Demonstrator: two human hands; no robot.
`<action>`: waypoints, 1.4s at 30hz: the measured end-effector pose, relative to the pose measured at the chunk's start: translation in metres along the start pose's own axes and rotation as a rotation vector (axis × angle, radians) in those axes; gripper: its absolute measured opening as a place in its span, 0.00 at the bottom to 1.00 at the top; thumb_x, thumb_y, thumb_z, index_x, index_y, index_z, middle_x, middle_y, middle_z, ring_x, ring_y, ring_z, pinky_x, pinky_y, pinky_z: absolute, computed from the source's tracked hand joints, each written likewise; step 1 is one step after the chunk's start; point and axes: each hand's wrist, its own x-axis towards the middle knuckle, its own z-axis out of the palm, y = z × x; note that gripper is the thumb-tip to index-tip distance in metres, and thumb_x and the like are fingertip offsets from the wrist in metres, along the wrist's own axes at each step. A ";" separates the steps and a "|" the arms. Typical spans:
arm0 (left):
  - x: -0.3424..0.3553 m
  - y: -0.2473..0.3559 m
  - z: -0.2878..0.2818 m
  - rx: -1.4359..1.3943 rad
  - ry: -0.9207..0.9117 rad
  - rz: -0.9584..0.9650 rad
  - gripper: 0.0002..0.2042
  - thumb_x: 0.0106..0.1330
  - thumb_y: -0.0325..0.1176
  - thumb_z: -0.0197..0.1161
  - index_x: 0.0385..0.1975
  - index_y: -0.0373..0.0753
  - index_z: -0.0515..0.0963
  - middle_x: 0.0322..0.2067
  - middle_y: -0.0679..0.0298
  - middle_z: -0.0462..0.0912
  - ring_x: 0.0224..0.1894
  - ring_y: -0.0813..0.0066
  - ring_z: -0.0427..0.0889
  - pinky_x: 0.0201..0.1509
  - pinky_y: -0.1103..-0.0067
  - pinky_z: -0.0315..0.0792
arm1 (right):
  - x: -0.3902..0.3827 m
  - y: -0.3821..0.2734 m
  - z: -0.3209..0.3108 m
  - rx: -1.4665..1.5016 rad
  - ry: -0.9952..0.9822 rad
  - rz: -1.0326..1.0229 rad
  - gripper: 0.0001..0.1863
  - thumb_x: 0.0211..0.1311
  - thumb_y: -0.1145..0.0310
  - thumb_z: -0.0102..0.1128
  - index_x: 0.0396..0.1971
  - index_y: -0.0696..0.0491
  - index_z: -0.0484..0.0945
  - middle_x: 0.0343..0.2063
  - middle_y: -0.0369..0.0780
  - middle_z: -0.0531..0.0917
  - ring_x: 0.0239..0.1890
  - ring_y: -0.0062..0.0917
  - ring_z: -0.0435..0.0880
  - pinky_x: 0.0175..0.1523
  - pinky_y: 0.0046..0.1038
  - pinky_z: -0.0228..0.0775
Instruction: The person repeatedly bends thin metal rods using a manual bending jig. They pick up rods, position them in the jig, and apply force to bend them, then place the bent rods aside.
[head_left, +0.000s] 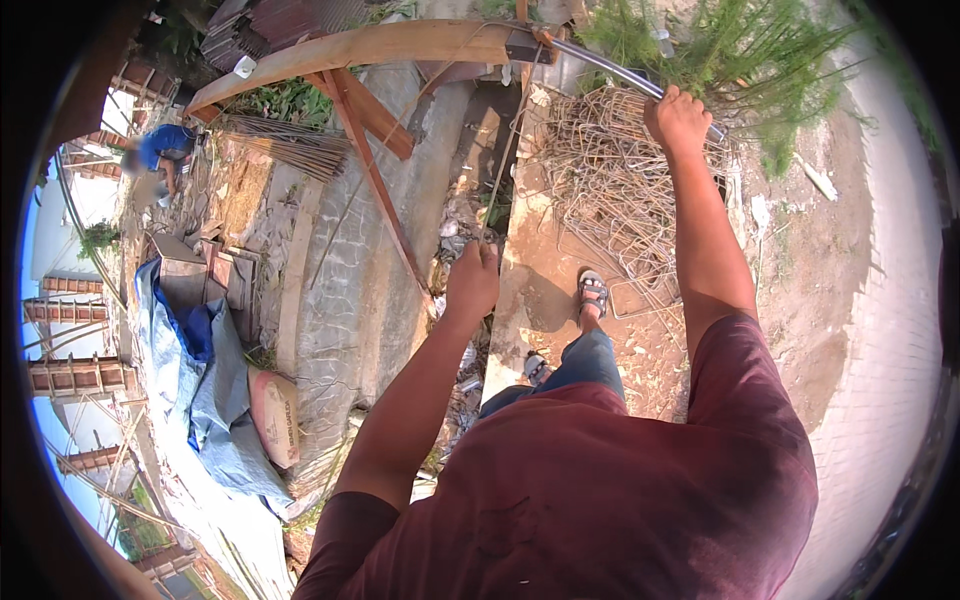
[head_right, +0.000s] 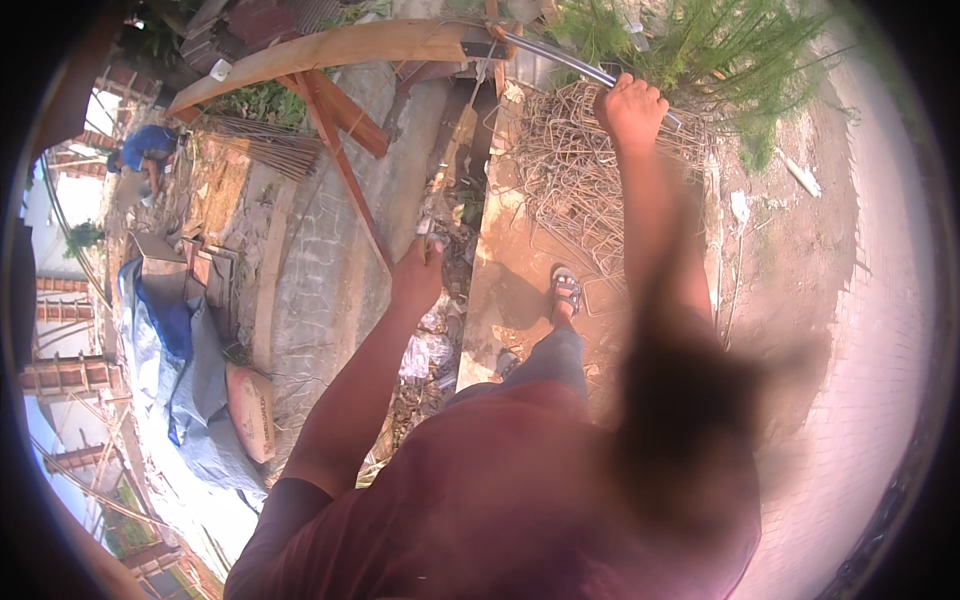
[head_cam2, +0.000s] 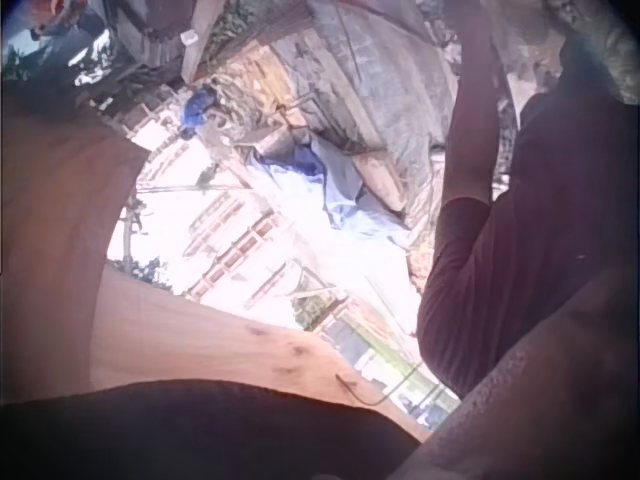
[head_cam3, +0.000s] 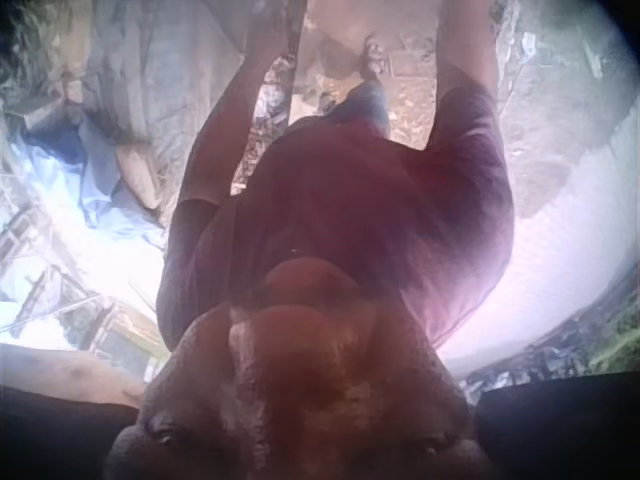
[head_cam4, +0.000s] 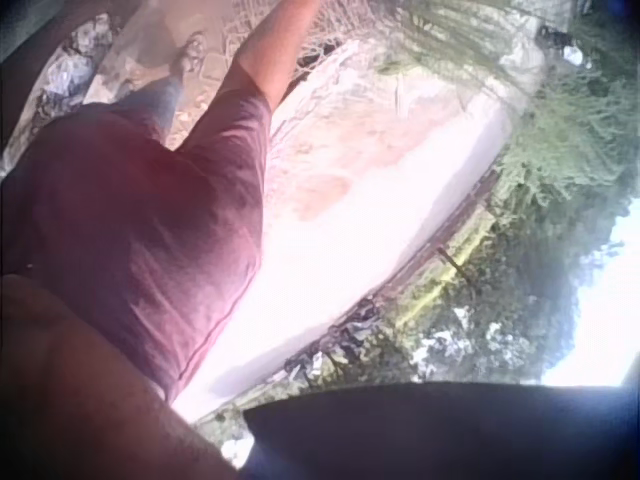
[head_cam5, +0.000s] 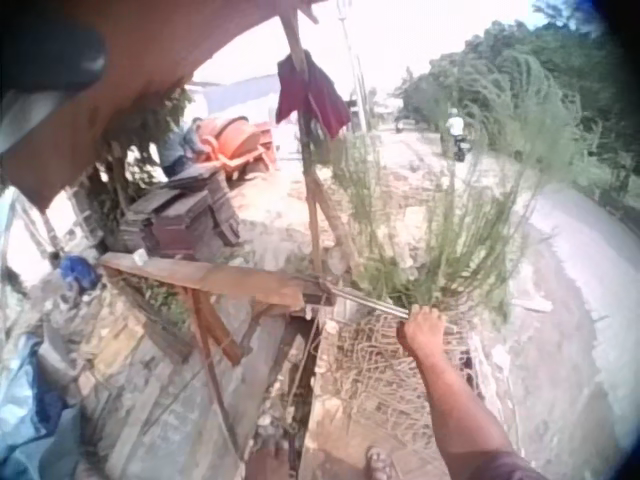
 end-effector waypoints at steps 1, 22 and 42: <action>0.013 -0.024 -0.011 0.022 0.023 -0.044 0.17 0.67 0.42 0.50 0.32 0.31 0.73 0.25 0.44 0.78 0.31 0.44 0.77 0.35 0.60 0.68 | -0.007 -0.008 -0.006 0.046 0.005 0.010 0.20 0.61 0.50 0.48 0.36 0.54 0.73 0.37 0.47 0.79 0.45 0.43 0.76 0.50 0.46 0.62; 0.034 -0.053 -0.047 0.096 -0.016 -0.172 0.08 0.65 0.37 0.54 0.32 0.40 0.75 0.24 0.47 0.78 0.30 0.45 0.77 0.32 0.61 0.69 | 0.059 0.064 -0.023 0.940 -1.301 0.076 0.24 0.66 0.45 0.45 0.31 0.53 0.71 0.10 0.31 0.66 0.09 0.15 0.65 0.13 0.21 0.60; 0.095 -0.090 -0.096 0.257 0.053 -0.164 0.06 0.62 0.35 0.55 0.34 0.42 0.76 0.29 0.51 0.80 0.33 0.48 0.79 0.37 0.60 0.71 | 0.057 0.048 -0.034 1.042 -1.476 0.416 0.29 0.60 0.34 0.44 0.21 0.49 0.67 0.08 0.31 0.59 0.07 0.17 0.56 0.12 0.22 0.49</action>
